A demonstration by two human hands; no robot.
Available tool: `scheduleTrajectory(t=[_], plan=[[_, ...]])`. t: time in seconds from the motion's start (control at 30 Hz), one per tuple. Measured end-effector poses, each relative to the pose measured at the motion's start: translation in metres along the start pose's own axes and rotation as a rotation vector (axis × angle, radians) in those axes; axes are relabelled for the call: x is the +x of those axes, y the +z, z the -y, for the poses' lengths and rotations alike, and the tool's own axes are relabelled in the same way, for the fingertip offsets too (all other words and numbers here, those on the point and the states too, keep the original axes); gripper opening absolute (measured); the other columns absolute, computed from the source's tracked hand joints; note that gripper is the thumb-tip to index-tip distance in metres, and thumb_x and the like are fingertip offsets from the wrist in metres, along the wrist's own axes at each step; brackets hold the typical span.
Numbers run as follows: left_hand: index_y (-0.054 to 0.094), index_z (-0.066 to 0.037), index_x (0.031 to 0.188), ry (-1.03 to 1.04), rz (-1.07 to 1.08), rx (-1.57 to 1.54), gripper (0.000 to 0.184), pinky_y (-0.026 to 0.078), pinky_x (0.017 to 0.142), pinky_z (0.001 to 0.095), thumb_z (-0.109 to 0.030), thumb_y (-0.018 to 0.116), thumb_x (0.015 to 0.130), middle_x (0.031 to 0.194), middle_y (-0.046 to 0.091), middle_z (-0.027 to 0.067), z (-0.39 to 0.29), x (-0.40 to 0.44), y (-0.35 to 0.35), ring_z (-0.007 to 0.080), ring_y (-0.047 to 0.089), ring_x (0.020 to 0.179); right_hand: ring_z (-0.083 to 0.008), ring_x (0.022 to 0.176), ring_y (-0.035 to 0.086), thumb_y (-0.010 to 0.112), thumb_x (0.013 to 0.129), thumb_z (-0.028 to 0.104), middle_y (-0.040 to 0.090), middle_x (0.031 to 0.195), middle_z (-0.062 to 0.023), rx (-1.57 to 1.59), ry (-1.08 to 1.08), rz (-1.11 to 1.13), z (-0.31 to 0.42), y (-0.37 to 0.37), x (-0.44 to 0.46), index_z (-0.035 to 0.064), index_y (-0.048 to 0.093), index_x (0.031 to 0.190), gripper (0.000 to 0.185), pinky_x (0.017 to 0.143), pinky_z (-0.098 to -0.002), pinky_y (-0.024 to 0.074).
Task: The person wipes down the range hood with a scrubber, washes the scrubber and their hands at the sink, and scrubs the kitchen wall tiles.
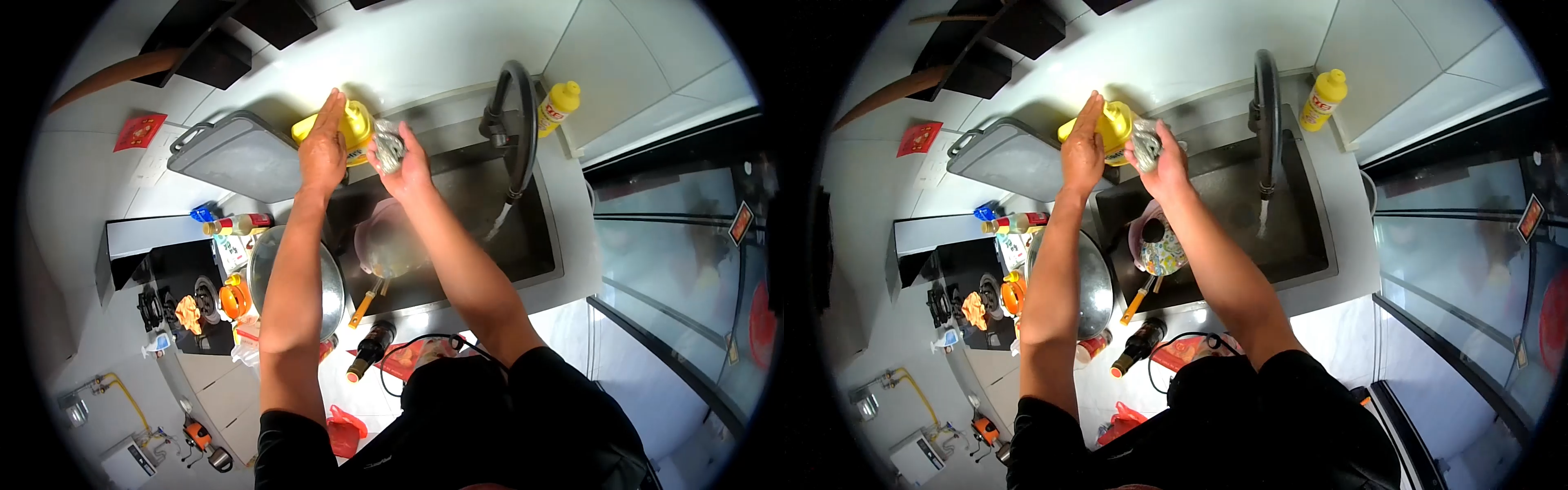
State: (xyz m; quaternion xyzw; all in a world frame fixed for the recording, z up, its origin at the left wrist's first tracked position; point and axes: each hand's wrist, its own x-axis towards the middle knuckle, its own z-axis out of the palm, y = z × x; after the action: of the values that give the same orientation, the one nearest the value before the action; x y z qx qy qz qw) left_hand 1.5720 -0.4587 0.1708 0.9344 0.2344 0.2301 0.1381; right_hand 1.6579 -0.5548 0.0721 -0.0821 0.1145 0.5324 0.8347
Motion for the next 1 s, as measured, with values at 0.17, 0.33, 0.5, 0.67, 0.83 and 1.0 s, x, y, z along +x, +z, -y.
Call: scheduleTrajectory(t=[0.17,0.33,0.5,0.67,0.83,1.0], plan=[[0.048,-0.011,0.142,-0.045,-0.067,-0.081,0.065,0.043,0.106,0.0370,0.013,0.044,0.081,0.149,0.044,0.0095,-0.006,-0.003,0.005,0.0302,0.048,0.132,-0.0278,0.087,0.067,0.046,0.103,0.034,0.068,0.101,-0.0132,-0.101,-0.068,-0.058,0.001,-0.003,-0.013,0.0014,0.057,0.113,0.036,0.077,-0.0395,0.0566],[0.049,-0.012,0.142,-0.004,-0.109,-0.031,0.064,0.046,0.104,0.0376,0.013,0.046,0.082,0.149,0.044,0.0091,-0.002,-0.002,0.010,0.0311,0.051,0.128,-0.0195,0.082,0.068,0.054,0.101,0.024,0.068,0.096,-0.0091,-0.240,-0.206,-0.059,-0.018,0.043,0.016,0.0021,0.062,0.110,0.025,0.073,-0.0325,0.0555],[0.047,-0.013,0.143,-0.093,-0.061,-0.087,0.066,0.045,0.104,0.0358,0.014,0.046,0.083,0.150,0.042,0.0095,-0.002,-0.003,0.007,0.0303,0.050,0.130,-0.0188,0.100,0.065,0.057,0.099,0.022,0.066,0.111,-0.0067,-0.207,-0.197,-0.120,-0.023,0.050,0.025,0.0039,0.060,0.114,0.024,0.086,-0.0340,0.0539],[0.050,-0.018,0.141,-0.067,-0.027,0.039,0.064,0.050,0.099,0.0358,0.009,0.055,0.083,0.150,0.044,0.0031,0.008,-0.006,0.012,0.0282,0.054,0.125,-0.0177,0.096,0.064,0.057,0.098,0.022,0.066,0.106,-0.0064,-0.161,-0.199,-0.158,-0.025,0.051,0.027,0.0029,0.062,0.112,0.024,0.084,-0.0325,0.0531],[0.050,-0.014,0.141,0.010,-0.060,-0.094,0.057,0.044,0.105,0.0340,0.005,0.050,0.087,0.147,0.047,0.0105,0.014,-0.005,0.011,0.0275,0.050,0.131,-0.0215,0.085,0.066,0.053,0.100,0.026,0.066,0.096,-0.0094,-0.164,-0.157,0.003,-0.017,0.033,0.017,0.0012,0.060,0.109,0.027,0.076,-0.0353,0.0550],[0.053,0.003,0.131,-0.113,-0.447,-0.175,0.044,0.044,0.101,0.0416,0.003,0.046,0.087,0.130,0.057,0.0242,-0.021,-0.029,0.024,0.0389,0.057,0.118,-0.0240,0.076,0.066,0.058,0.099,0.030,0.065,0.088,-0.0105,-0.150,-0.018,-0.076,0.010,-0.030,-0.053,0.0021,0.060,0.101,0.028,0.068,-0.0367,0.0557]])
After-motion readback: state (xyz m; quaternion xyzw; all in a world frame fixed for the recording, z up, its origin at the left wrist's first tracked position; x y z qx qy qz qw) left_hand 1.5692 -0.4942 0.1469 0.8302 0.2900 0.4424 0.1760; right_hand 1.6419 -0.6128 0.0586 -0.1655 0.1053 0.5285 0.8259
